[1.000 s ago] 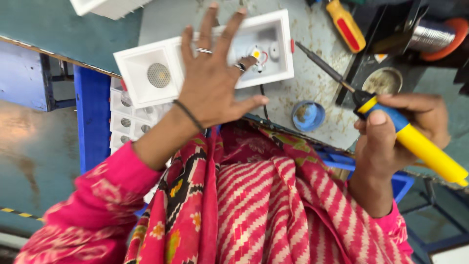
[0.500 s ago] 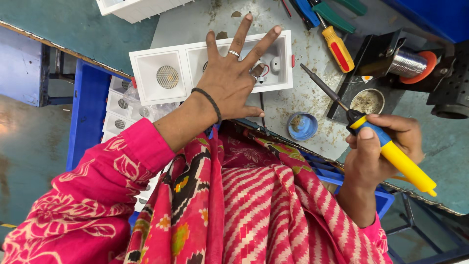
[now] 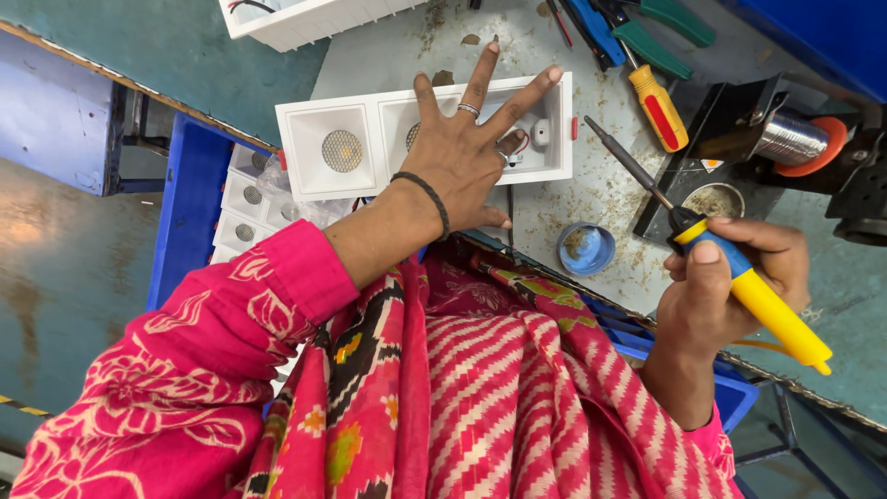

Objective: The person solders the wires of an LED bulb module inside a white light fixture housing using a soldering iron, holding the housing steady with one hand while applying the iron to the connections. At the end the person lifts the finished housing and places it into a blue tray.

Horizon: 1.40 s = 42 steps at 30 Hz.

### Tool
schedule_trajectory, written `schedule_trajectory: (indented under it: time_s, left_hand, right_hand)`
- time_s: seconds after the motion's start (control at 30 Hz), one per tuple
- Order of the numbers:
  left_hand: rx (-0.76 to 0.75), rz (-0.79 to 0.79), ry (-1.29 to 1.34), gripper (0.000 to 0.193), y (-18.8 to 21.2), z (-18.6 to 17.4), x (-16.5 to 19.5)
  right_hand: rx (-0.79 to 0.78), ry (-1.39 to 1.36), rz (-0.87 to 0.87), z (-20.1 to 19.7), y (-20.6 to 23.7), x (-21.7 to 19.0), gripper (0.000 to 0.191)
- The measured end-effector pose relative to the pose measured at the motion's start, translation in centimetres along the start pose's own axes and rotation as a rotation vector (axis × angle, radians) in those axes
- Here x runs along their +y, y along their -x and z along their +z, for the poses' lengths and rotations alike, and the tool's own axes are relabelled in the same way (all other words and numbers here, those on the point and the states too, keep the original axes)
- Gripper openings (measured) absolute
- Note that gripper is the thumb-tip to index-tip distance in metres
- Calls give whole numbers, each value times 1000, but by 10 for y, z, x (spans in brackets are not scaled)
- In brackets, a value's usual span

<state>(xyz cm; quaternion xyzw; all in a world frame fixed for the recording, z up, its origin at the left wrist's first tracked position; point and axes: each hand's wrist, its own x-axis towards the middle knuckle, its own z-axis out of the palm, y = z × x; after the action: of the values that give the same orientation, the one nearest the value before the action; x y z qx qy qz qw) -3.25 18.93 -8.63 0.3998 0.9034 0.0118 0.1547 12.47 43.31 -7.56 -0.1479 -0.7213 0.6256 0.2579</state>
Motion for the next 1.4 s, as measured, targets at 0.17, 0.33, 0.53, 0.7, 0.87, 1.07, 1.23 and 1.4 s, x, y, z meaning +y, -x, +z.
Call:
schedule_trajectory:
  time_s: [0.17,0.33,0.53,0.7,0.87,1.07,1.23,1.4]
  left_hand:
    - [2,2,-15,80,0,-8,0]
    - [-26,-6,-41,92,-2,-9,0]
    - [-21,-17,-36,98,-3,-2,-1]
    - [104,81,-20,85,7,-5,-8]
    - [181,153,80,77,12,-7,-21]
    - [75,153,-25,60,0,-10,-16]
    - [74,168,-59,70,-15,-11,-18]
    - [47,187,-37,59,-22,-1,-25]
  right_hand:
    - [4,10,-13,6,-4,-6,35]
    - [-8,4,-34,10,-8,-10,35]
    - [-10,-22,-19,16,-13,-14,34]
    - [20,-29,-57,16,-11,-26,36]
    - [109,-79,-120,8,-13,-23,41]
    - [110,-56,-74,1,-8,-1,42]
    - [108,-53,-51,-8,-11,9,44]
    - [93,-30,-64,-16,-15,13,43]
